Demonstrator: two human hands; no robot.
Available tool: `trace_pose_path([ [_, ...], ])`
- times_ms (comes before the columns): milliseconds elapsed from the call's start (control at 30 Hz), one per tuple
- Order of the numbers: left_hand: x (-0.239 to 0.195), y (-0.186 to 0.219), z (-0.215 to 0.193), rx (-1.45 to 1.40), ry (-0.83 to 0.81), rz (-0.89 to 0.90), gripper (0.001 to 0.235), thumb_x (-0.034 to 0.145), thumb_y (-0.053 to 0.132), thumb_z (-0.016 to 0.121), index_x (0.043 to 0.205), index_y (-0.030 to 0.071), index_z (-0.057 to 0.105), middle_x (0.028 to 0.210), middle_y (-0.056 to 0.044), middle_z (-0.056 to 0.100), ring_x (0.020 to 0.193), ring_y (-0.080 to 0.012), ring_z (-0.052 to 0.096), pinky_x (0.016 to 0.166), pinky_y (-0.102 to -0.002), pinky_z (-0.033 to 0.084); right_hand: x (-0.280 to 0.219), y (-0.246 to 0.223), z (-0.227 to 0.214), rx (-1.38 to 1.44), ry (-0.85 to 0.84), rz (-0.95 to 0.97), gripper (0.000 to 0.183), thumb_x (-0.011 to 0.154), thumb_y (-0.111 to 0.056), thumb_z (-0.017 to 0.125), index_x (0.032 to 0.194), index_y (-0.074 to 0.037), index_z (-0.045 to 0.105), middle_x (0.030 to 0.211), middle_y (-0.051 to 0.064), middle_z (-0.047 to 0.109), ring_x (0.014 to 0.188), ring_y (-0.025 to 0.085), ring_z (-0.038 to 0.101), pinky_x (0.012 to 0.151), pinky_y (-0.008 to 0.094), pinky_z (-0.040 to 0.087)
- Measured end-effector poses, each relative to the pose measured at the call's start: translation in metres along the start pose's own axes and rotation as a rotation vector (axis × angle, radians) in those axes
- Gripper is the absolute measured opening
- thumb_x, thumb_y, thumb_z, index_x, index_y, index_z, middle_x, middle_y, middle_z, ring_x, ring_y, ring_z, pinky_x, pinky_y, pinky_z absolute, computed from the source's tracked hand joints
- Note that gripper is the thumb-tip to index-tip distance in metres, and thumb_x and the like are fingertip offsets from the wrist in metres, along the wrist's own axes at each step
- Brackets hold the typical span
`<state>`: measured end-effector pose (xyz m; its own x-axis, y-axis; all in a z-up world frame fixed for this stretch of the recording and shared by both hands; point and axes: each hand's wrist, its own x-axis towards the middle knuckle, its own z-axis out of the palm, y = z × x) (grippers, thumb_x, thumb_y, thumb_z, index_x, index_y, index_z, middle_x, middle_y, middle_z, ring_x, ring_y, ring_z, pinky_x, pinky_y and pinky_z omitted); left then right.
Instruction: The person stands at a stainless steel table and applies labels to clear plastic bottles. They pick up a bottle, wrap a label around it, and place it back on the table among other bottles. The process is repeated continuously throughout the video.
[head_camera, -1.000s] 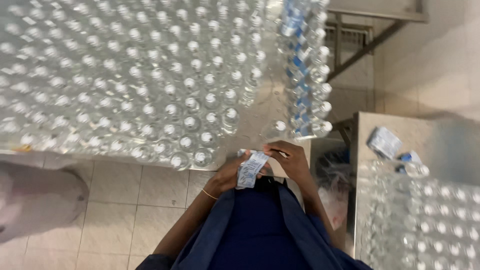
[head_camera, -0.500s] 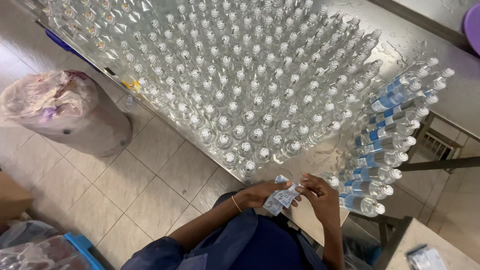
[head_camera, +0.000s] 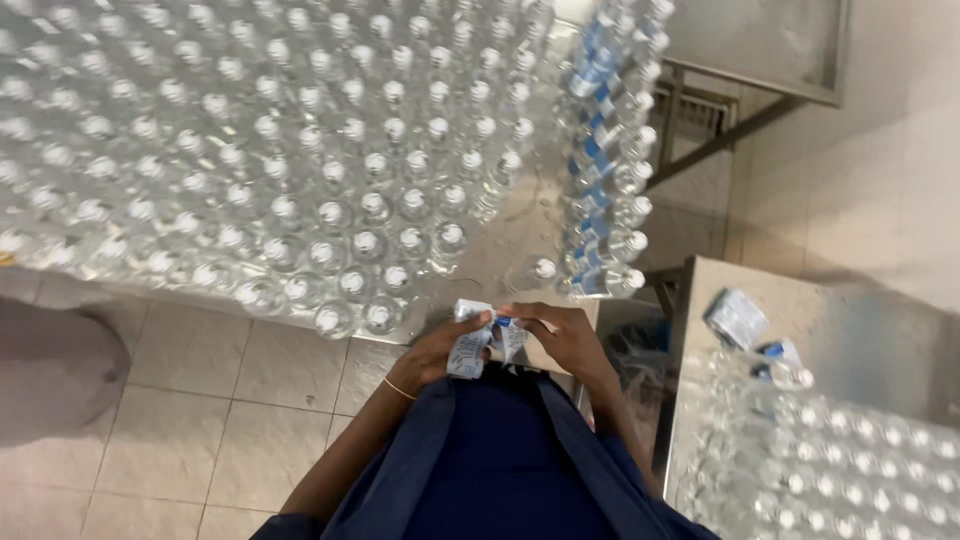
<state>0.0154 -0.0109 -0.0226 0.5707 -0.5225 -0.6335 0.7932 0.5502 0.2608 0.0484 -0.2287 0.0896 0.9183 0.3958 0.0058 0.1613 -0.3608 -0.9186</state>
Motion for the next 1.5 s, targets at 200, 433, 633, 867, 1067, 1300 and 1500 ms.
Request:
trace_pose_path([
  [200, 0.015, 0.012, 0.029, 0.050, 0.091, 0.058, 0.037, 0.093, 0.026, 0.094, 0.108, -0.001, 0.074, 0.089, -0.014, 0.076, 0.072, -0.0245, 0.078, 0.067, -0.036, 0.068, -0.013, 0.002, -0.001, 0.151, 0.215, -0.018, 0.029, 0.099, -0.004, 0.079, 0.128, -0.006, 0.082, 0.118, 0.022, 0.082, 0.110, 0.047, 0.076, 0.085, 0.059, 0.068],
  [433, 0.038, 0.031, 0.075, 0.261, 0.119, 0.458, 0.029, 0.099, 0.019, 0.085, 0.121, 0.001, 0.083, 0.083, -0.008, 0.074, 0.072, -0.0120, 0.069, 0.063, -0.023, 0.060, -0.002, 0.070, -0.002, 0.687, 0.505, 0.065, 0.044, 0.090, 0.008, 0.084, 0.131, 0.009, 0.068, 0.142, 0.027, 0.069, 0.133, 0.034, 0.069, 0.095, 0.041, 0.064],
  [633, 0.064, 0.049, 0.078, 0.313, 0.198, 0.535, 0.029, 0.104, 0.023, 0.080, 0.124, 0.002, 0.081, 0.086, -0.005, 0.067, 0.075, -0.0116, 0.062, 0.060, -0.023, 0.053, 0.028, 0.099, -0.003, 0.655, 0.540, 0.094, 0.040, 0.090, 0.010, 0.083, 0.128, 0.004, 0.073, 0.141, 0.017, 0.072, 0.133, 0.025, 0.070, 0.103, 0.037, 0.060],
  [867, 0.056, 0.040, 0.078, 0.392, 0.338, 0.595, 0.029, 0.107, 0.021, 0.074, 0.128, 0.001, 0.076, 0.091, -0.003, 0.067, 0.074, -0.0077, 0.055, 0.064, -0.024, 0.046, 0.025, 0.081, -0.003, 0.527, 0.536, 0.205, 0.038, 0.092, 0.003, 0.083, 0.129, -0.004, 0.078, 0.135, 0.010, 0.077, 0.132, 0.019, 0.069, 0.100, 0.031, 0.057],
  [1067, 0.049, 0.019, 0.079, 0.733, 0.292, 0.826, 0.049, 0.091, 0.013, 0.094, 0.135, 0.009, 0.072, 0.123, -0.006, 0.074, 0.089, -0.0096, 0.065, 0.081, -0.028, 0.057, 0.020, 0.079, -0.002, 0.246, 0.431, 0.160, 0.041, 0.099, -0.001, 0.079, 0.138, -0.013, 0.077, 0.136, 0.008, 0.077, 0.141, 0.026, 0.064, 0.111, 0.043, 0.052],
  [1300, 0.047, 0.025, 0.080, 0.763, 0.404, 0.852, 0.026, 0.105, 0.014, 0.078, 0.132, 0.013, 0.077, 0.116, -0.008, 0.079, 0.100, -0.0144, 0.067, 0.093, -0.036, 0.055, 0.010, 0.078, 0.002, 0.169, 0.274, 0.011, 0.075, 0.101, -0.007, 0.076, 0.168, -0.008, 0.043, 0.161, 0.018, 0.058, 0.158, 0.041, 0.042, 0.128, 0.058, 0.039],
  [1500, 0.058, 0.025, 0.081, 0.843, 0.454, 0.869, 0.022, 0.109, 0.023, 0.074, 0.128, 0.015, 0.079, 0.113, -0.012, 0.080, 0.102, -0.0171, 0.070, 0.094, -0.040, 0.055, 0.016, 0.105, 0.012, 0.179, 0.327, 0.040, 0.088, 0.097, -0.010, 0.085, 0.170, -0.008, 0.036, 0.158, 0.019, 0.062, 0.153, 0.039, 0.051, 0.129, 0.056, 0.041],
])
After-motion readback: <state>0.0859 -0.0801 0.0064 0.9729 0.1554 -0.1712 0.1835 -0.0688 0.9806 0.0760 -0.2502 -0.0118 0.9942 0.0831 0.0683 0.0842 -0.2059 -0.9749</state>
